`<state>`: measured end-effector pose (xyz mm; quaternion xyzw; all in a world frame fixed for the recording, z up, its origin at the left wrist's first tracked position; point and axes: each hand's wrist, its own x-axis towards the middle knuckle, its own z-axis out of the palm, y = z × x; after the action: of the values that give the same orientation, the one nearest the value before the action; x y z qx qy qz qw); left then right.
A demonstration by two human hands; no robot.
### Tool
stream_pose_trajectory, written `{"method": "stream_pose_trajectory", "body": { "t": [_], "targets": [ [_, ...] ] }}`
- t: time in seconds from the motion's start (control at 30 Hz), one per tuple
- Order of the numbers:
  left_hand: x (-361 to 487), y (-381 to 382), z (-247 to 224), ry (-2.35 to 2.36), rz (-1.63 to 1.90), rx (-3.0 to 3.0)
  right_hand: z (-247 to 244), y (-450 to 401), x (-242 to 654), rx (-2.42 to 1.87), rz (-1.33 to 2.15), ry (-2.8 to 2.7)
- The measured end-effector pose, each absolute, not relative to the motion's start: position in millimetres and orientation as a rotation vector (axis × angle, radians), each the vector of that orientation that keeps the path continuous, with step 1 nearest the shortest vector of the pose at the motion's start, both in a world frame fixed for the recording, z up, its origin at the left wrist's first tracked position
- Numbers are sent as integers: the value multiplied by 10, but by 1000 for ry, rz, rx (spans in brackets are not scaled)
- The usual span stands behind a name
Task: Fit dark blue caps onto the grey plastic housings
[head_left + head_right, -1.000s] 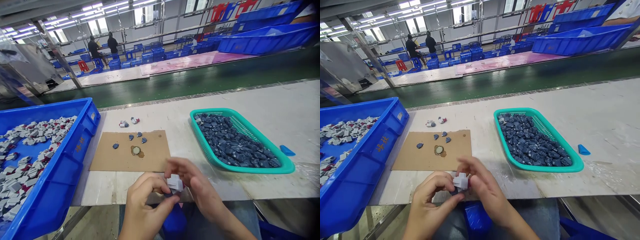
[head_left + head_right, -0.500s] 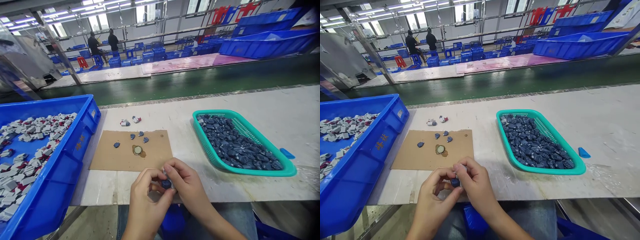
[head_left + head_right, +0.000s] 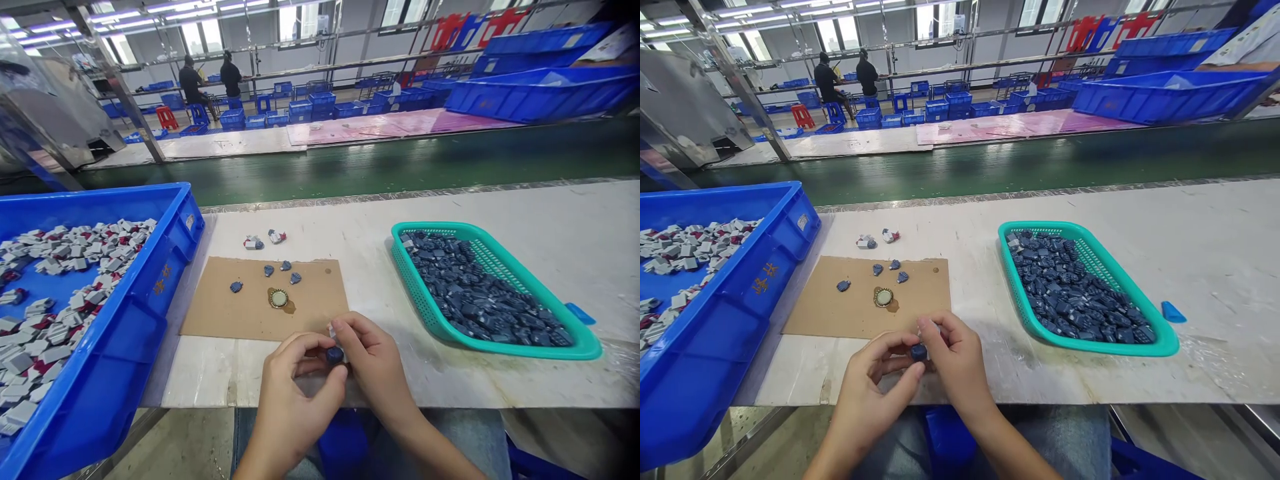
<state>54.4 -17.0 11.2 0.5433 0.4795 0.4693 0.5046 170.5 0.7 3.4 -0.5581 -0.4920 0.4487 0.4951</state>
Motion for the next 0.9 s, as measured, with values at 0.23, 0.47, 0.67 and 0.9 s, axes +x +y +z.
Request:
{"method": "stream_pose_trajectory", "body": {
  "t": [0.23, 0.47, 0.67, 0.9],
  "targets": [
    [447, -7, 119, 999, 1042, 1223, 34, 99, 1716, -1335, 1378, -934],
    [512, 23, 38, 1068, 1120, 1013, 59, 134, 1734, -1320, 1434, -895],
    [510, 251, 124, 1223, 1483, 1388, 76, 128, 1716, -1340, 1442, -849],
    [685, 409, 210, 1118, 1361, 1761, 57, 145, 1797, -1213, 1528, -813]
  ]
}}
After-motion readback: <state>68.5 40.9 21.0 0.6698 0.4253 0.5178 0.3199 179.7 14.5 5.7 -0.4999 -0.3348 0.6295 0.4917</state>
